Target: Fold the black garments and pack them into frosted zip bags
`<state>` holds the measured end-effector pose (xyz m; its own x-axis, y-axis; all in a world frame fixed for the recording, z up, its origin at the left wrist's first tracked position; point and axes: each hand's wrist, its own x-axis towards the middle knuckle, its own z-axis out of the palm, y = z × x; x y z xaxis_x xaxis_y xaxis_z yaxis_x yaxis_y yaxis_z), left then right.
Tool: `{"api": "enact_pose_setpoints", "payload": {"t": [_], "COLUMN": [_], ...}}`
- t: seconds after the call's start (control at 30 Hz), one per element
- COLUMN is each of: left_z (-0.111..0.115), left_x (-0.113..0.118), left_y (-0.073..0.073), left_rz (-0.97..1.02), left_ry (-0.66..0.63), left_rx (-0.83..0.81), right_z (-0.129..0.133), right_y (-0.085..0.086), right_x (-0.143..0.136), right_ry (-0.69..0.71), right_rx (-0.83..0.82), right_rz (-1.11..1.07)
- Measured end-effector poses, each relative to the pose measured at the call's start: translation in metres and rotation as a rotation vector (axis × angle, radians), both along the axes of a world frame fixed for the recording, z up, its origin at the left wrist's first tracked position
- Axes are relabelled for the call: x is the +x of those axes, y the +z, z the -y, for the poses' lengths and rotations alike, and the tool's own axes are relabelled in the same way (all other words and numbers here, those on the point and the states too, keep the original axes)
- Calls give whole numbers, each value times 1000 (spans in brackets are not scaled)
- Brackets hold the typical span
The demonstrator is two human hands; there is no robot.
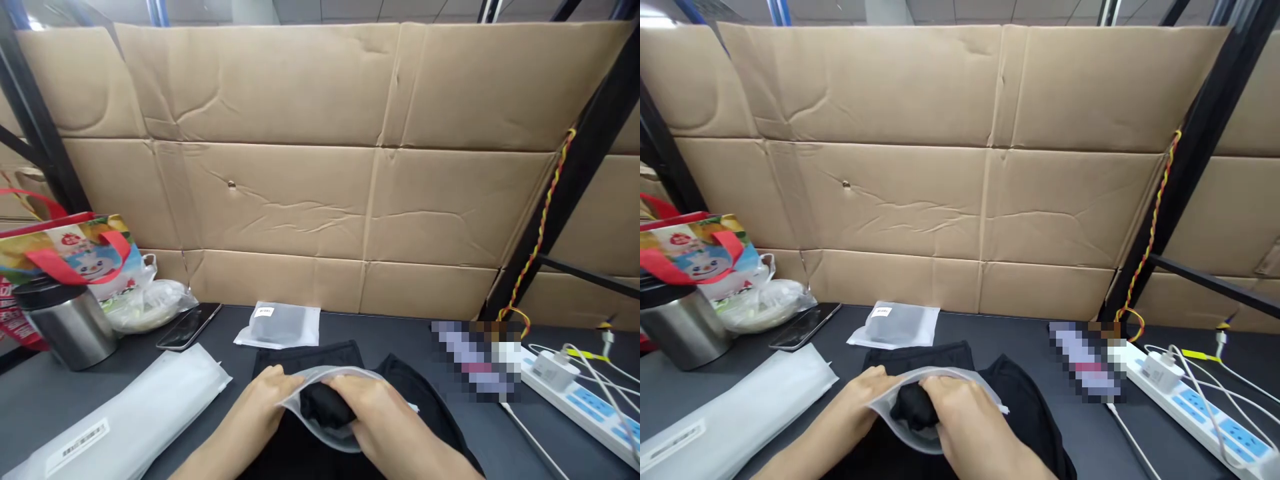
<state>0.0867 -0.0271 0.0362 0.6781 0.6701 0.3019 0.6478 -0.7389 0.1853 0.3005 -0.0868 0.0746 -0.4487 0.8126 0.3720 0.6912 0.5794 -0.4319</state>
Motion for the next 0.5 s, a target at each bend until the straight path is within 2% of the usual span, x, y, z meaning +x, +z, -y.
{"api": "enact_pose_setpoints", "payload": {"t": [0.07,0.13,0.2,0.27,0.33,0.4,0.5], "left_z": [-9,-22,-35,-44,-44,-35,-8], "left_x": [-3,-9,-17,-27,-39,-56,-92], "left_y": [4,10,18,26,32,34,29], "left_rz": [66,114,135,157,170,163,121], "left_ry": [27,81,124,176,231,268,320], "left_rx": [62,116,139,176,239,293,294], "right_z": [8,13,13,9,3,-3,-8], "right_y": [20,31,25,5,-24,-51,-71], "right_x": [9,19,24,24,21,17,17], "right_ry": [71,65,80,140,163,142,166], "right_rx": [65,278,498,568,483,341,97], "right_rz": [-179,-261,-170,47,239,294,292]}}
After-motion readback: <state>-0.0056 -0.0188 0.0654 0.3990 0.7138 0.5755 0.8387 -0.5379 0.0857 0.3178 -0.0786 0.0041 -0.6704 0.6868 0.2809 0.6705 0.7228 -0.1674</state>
